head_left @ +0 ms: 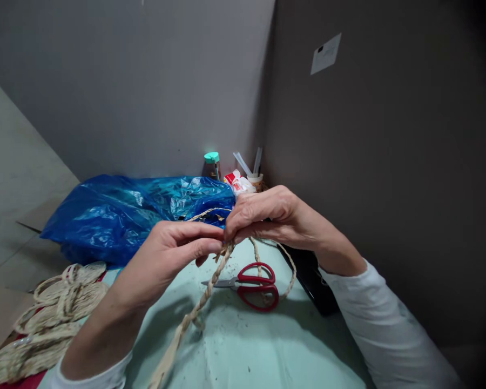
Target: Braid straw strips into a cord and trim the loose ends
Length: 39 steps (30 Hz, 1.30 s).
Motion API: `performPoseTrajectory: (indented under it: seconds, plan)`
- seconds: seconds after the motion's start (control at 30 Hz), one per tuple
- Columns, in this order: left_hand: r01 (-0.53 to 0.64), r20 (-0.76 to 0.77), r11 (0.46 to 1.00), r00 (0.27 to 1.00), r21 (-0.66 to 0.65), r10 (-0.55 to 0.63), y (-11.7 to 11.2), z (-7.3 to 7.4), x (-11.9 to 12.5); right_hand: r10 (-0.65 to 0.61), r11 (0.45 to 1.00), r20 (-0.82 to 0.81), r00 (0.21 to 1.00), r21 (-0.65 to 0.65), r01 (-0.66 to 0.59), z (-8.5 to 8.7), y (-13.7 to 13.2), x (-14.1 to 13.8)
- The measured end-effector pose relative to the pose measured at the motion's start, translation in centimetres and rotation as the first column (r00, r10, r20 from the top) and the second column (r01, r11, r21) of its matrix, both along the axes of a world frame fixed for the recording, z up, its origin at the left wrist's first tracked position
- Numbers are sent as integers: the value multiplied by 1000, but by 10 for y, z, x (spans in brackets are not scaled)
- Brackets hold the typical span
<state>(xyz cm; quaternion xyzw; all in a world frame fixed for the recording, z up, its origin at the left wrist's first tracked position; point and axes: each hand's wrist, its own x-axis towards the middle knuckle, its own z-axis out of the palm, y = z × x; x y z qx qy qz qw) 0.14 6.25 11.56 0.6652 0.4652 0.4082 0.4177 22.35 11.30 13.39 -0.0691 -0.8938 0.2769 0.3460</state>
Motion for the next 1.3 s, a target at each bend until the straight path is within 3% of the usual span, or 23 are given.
performPoseTrajectory:
  seconds: [0.23, 0.37, 0.5, 0.63, 0.8, 0.93, 1.03, 1.1, 1.2, 1.3]
  plan:
    - [66, 164, 988, 986, -138, -43, 3, -6, 12, -3, 1000, 47, 999, -4, 3, 1, 1, 1]
    - [-4, 199, 992, 980, -126, 30, 1, -7, 14, -13, 994, -24, 1000, -110, 10, -6, 5, -4]
    - [-135, 204, 989, 968, -63, 145, 0, -9, 14, -70, 948, -136, 988, -319, 23, -13, 7, -12]
    - [-157, 202, 987, 966, -39, 162, 1, -12, 11, -86, 888, -161, 983, -459, 2, -16, 7, -17]
    - [-122, 195, 992, 973, -29, 125, 3, -12, 10, -95, 849, -184, 978, -528, -17, -18, 10, -19]
    - [-177, 50, 984, 983, 17, 176, 1, -10, 12, -107, 838, -197, 975, -545, -17, -20, 11, -21]
    - [-245, -103, 963, 961, 108, 256, -2, -8, 15, -136, 840, -197, 971, -543, 8, -19, 10, -22]
    - [-266, -189, 932, 930, 246, 315, -6, -7, 16, -170, 847, -180, 969, -530, 50, -19, 9, -23]
    - [-236, -270, 835, 872, 498, 408, -11, -7, 17, -224, 858, -132, 966, -496, 131, -20, 8, -24]
    - [-171, -301, 745, 839, 645, 454, -15, -5, 18, -245, 907, -113, 963, -377, 187, -19, 5, -24]
